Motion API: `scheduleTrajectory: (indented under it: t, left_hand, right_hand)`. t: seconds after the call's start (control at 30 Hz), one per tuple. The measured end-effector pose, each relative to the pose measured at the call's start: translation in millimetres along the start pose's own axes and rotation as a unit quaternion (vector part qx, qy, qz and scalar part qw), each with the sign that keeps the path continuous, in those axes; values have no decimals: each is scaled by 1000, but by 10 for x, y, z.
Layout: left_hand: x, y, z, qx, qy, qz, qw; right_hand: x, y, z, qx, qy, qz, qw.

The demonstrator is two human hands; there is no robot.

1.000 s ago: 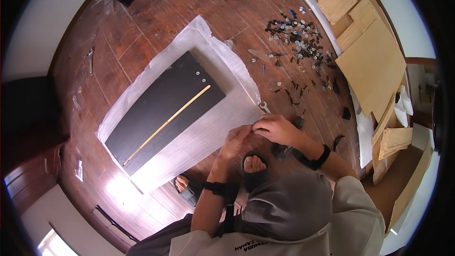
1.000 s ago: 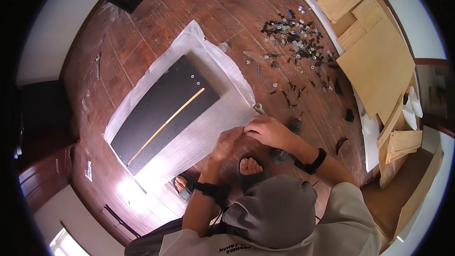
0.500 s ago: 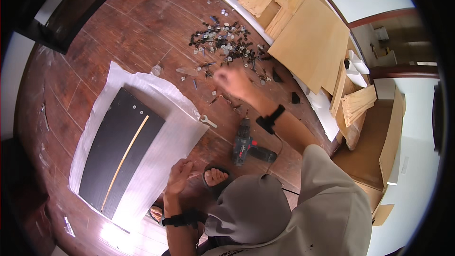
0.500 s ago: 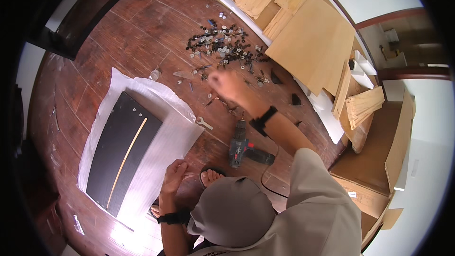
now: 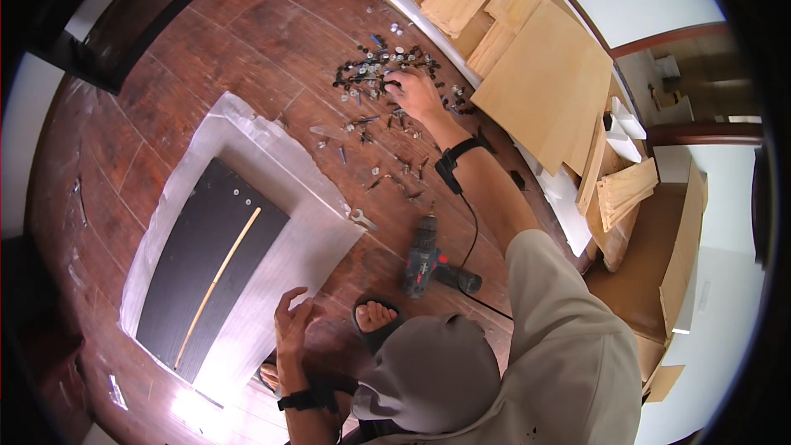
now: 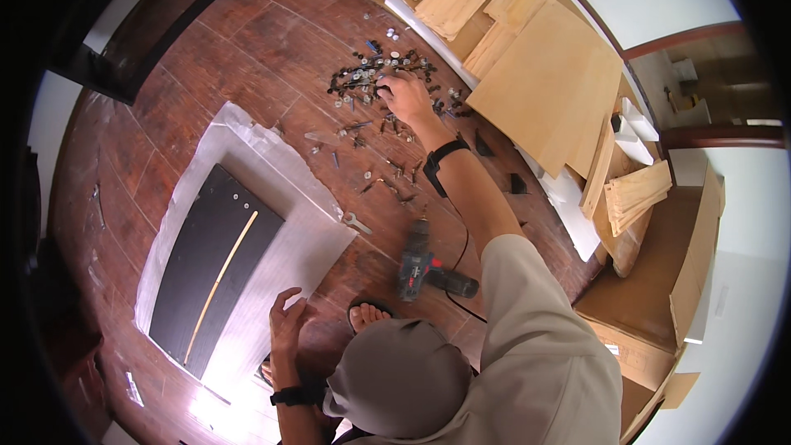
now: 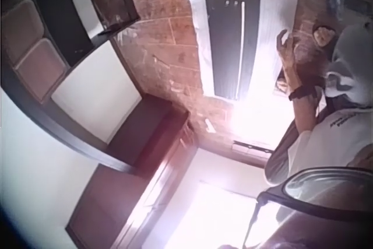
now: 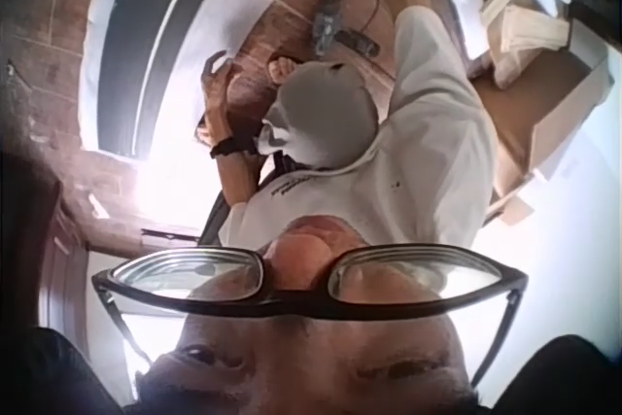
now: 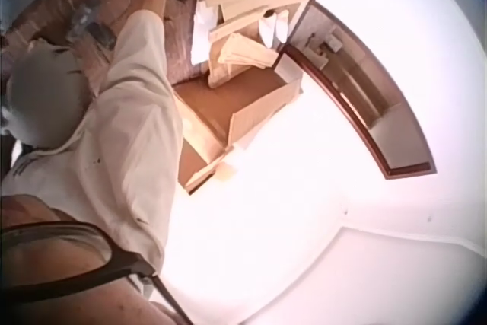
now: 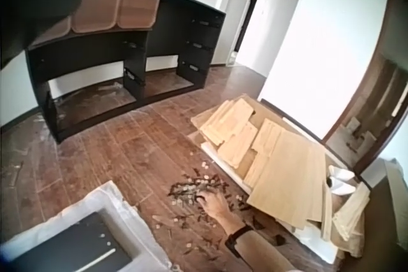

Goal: Assemble a drawer and prepare cabinet panels using an electric drill.

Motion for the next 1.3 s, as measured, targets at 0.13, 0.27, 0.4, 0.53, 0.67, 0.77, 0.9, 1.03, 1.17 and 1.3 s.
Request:
scheduleTrajectory:
  t: [0.13, 0.27, 0.4, 0.53, 0.67, 0.77, 0.9, 1.03, 1.17, 1.3]
  left_hand:
    - [8, -76, 14, 13, -14, -58, 998]
    - [106, -133, -118, -39, -3, -88, 995]
    - [-84, -338, 166, -36, -70, -168, 983]
    - [-484, -529, 968, -27, -211, -281, 936]
    - [-1082, -625, 2113, 93, -511, -247, 818]
    - [-1660, -399, 3156, 292, -563, -171, 754]
    - [-1934, 15, 3753, 120, -567, -130, 805]
    - [-1651, -298, 3111, -86, -457, -160, 871]
    - [-1832, -338, 3067, -112, -468, -173, 859]
    - [-1911, -158, 3090, -130, -466, -182, 856]
  right_hand:
    - [53, 77, -95, -44, 74, -70, 994]
    - [17, -103, 117, -153, -31, 40, 987]
    - [77, 314, -41, -98, -107, 27, 989]
    - [16, 1085, -177, 202, 24, -33, 979]
    - [-28, 1835, -698, 405, 196, -6, 893]
    - [33, 2541, -1204, 382, 209, 38, 900]
    - [96, 2949, -1430, 330, 188, -8, 925]
    - [126, 2484, -1490, 287, 173, -9, 942]
    - [102, 2325, -1571, 359, 210, -65, 907]
    - [-43, 2613, -1372, 435, 200, -88, 874]
Point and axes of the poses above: each hand's wrist, its own x-axis towards the middle knuckle, its own z-axis out of the back of the hand, y = z × x, the point moved 3 cm from there along x, towards the middle knuckle, and after that the axes turned 15 degrees about y, right-handed, at the moved point
